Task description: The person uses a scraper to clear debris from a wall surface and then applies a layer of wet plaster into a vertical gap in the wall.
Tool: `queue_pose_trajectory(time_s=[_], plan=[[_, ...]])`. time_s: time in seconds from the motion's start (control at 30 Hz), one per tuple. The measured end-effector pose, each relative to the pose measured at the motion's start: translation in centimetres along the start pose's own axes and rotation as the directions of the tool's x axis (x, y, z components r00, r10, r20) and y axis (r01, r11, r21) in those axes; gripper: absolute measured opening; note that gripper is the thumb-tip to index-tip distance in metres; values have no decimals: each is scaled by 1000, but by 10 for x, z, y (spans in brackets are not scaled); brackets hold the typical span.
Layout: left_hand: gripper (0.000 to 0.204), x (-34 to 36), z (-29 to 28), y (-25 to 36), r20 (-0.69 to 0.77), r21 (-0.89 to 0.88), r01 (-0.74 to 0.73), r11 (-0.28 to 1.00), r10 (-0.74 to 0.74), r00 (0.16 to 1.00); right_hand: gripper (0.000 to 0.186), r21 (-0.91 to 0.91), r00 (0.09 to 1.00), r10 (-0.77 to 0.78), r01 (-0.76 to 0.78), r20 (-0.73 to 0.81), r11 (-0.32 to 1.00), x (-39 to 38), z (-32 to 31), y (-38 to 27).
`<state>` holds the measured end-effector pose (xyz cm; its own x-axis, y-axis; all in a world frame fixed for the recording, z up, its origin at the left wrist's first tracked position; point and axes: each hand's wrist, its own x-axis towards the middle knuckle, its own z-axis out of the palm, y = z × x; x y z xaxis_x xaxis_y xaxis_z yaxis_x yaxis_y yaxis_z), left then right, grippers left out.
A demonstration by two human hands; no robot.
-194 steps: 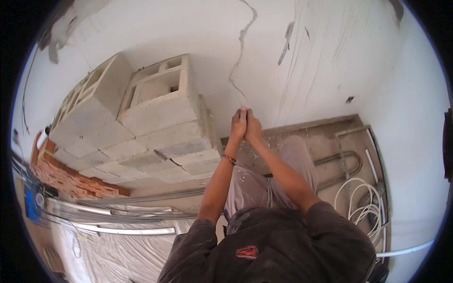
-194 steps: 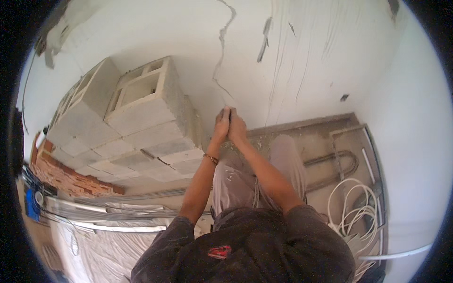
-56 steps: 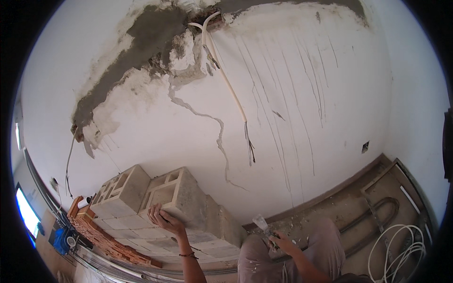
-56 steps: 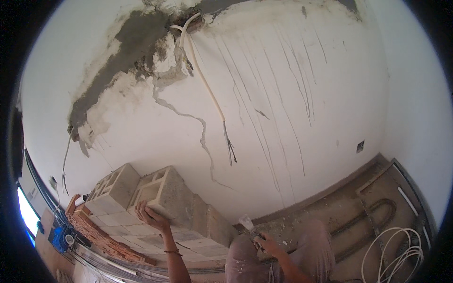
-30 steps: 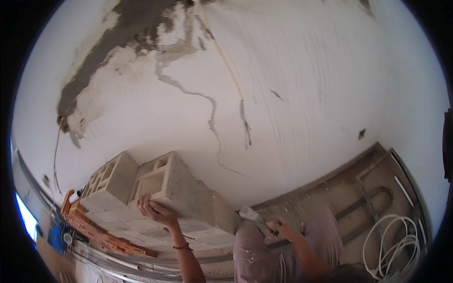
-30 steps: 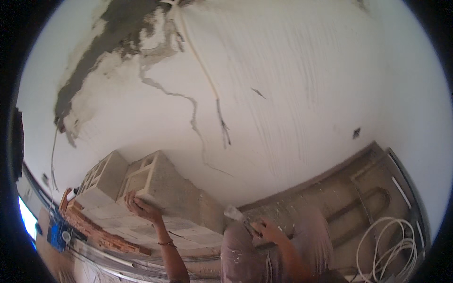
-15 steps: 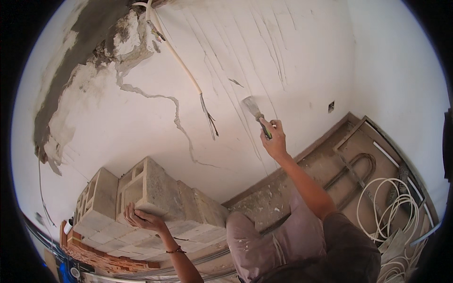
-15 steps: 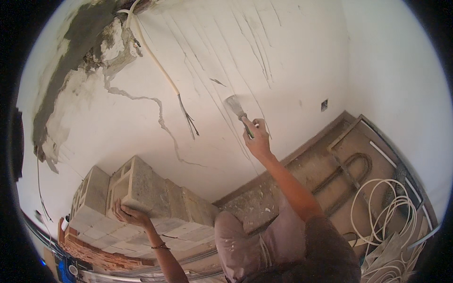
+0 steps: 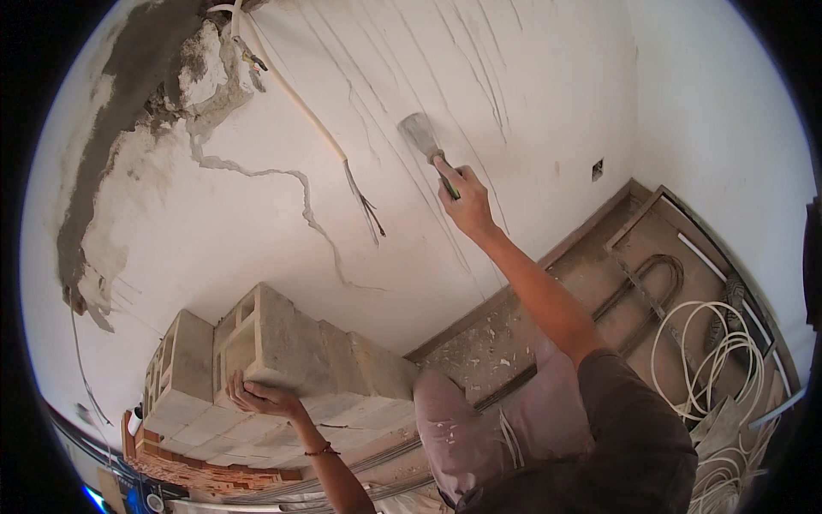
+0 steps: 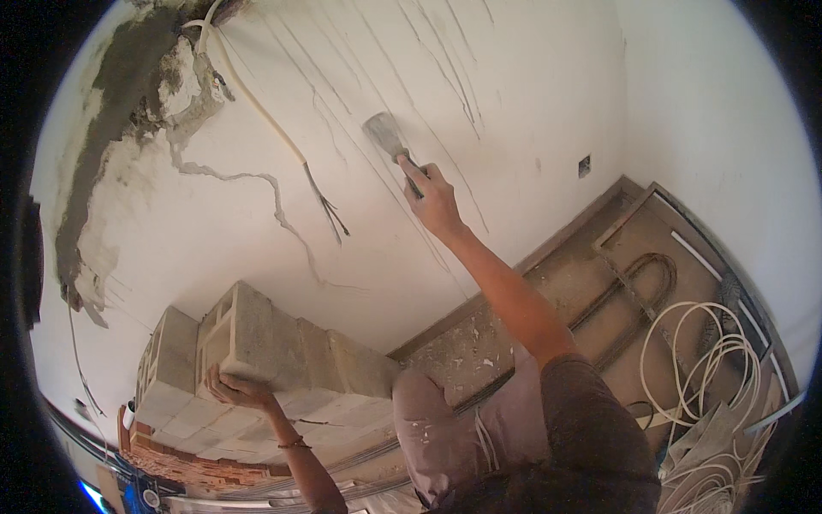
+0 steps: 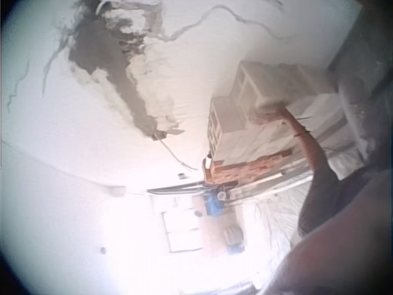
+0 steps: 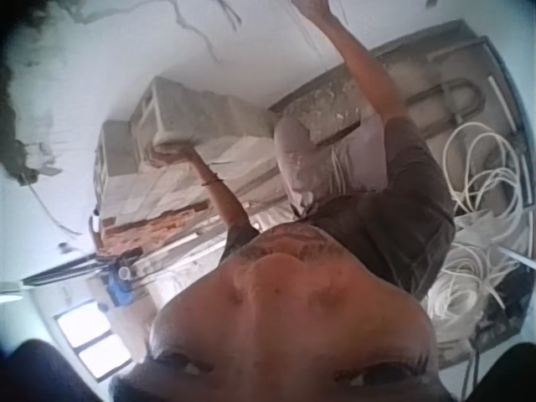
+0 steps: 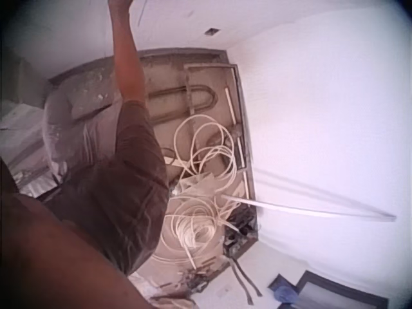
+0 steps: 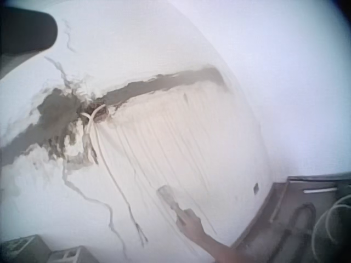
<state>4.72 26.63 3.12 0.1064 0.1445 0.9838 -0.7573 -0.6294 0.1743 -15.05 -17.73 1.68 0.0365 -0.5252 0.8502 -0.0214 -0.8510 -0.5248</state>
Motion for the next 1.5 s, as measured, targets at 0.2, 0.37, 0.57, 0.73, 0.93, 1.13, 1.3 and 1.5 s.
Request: queue_pose_trajectory(time_s=[0.2, 0.37, 0.57, 0.73, 0.93, 1.13, 1.3, 1.5], plan=[[32, 5, 6, 10, -2, 4, -14, 1000, 14, 1000, 54, -89, 998, 11, -5, 58, 996, -43, -11, 19], [29, 7, 2, 6, -11, 17, 13, 1000, -13, 1000, 53, -63, 979, -199, 201, 41, 978, 64, 4, -34], [28, 6, 1, 10, -9, 21, 9, 1000, -9, 1000, 50, -8, 902, -389, 397, 186, 918, 157, 20, -130], [28, 6, -5, 7, 5, 11, 13, 1000, -13, 1000, 50, -28, 899, -343, 364, 273, 931, 159, 22, -145], [30, 7, 1, 11, -16, 17, -1, 1000, 1, 1000, 51, 38, 909, -351, 352, 223, 935, 173, 29, -158], [33, 15, -6, -8, -14, -2, -93, 996, 93, 996, 50, 70, 938, -303, 295, 171, 953, 166, 30, -150], [34, 7, 5, 10, 23, 62, -62, 996, 60, 998, 45, -62, 993, -39, 32, -116, 998, 154, -36, -27], [35, 6, -1, 5, 27, 99, -52, 994, 50, 998, 41, -214, 946, 110, -181, -304, 960, 278, -108, 3]])
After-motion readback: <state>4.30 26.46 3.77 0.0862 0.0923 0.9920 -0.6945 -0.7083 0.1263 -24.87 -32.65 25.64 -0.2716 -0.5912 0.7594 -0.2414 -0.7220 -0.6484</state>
